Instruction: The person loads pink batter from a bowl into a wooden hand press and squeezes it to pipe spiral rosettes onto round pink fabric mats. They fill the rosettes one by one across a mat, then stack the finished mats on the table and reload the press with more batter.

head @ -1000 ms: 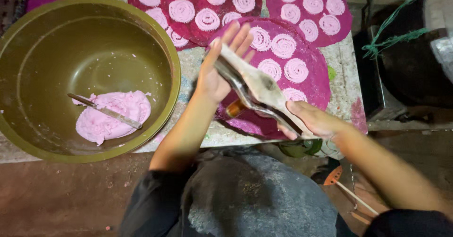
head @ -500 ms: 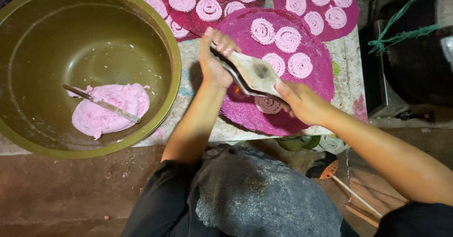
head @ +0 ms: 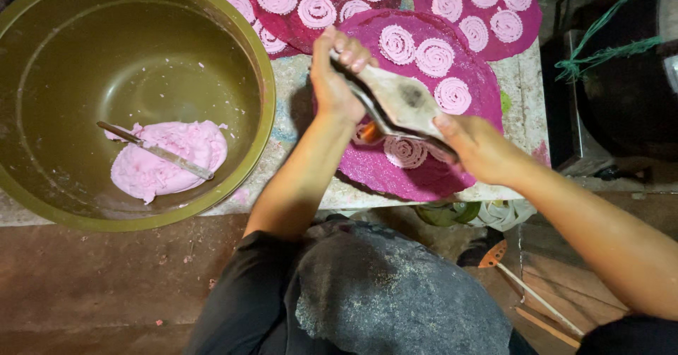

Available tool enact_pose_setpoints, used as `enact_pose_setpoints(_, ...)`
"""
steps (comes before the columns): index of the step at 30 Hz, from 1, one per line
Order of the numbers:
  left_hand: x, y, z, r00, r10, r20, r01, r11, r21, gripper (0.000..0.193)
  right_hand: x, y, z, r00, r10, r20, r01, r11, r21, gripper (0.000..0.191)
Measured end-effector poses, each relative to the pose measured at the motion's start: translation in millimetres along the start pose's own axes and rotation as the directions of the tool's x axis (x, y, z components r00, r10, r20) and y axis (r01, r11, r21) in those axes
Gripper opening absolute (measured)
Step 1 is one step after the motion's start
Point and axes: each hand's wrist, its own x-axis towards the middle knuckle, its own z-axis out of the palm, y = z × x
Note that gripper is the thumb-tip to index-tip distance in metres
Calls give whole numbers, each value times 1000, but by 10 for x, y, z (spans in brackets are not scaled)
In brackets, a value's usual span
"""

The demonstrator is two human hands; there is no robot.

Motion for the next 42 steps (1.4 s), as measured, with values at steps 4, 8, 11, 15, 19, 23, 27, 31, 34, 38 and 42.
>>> enact_pose_setpoints(4,202,-116,118,999,31,30,-33,999,42,30,22,-10,-124,987,-118,-112,103,986,-134,73)
enact_pose_setpoints(8,267,100,118,993,0,122,-7,999,51,32,104,-57,39,982,-129,-135,127,992,-25,67)
enact_pose_setpoints(11,139,132,77,1000,-9,-17,10,998,58,30,47,-35,94,996,-62,-62,64,998,19,68)
enact_pose_setpoints(15,146,-107,137,998,-26,-52,25,999,-24,30,-42,32,-103,997,18,-81,-21,999,-42,70)
enact_pose_setpoints(19,372,-132,256,999,46,-17,-44,996,76,31,81,8,-143,960,-187,-207,160,977,-140,68)
enact_pose_setpoints(23,341,142,229,1000,16,25,-18,995,102,31,164,-44,96,975,-121,-188,123,992,-2,65)
enact_pose_setpoints(27,153,79,176,996,14,-84,-6,996,84,30,21,36,107,996,-20,-92,22,999,24,68)
enact_pose_setpoints(31,220,-254,242,986,-3,-168,6,1000,13,30,-19,169,-122,988,-44,-151,29,994,-101,71)
enact_pose_setpoints(34,418,-268,335,992,15,-129,-13,1000,22,31,116,193,-156,966,-36,-255,7,993,-115,64)
enact_pose_setpoints(38,484,-8,354,999,27,-19,-25,997,71,31,280,108,77,903,-289,-318,281,957,-70,65)
enact_pose_setpoints(42,275,186,284,992,36,-119,-14,984,177,31,194,42,286,970,-119,-211,129,991,36,65)
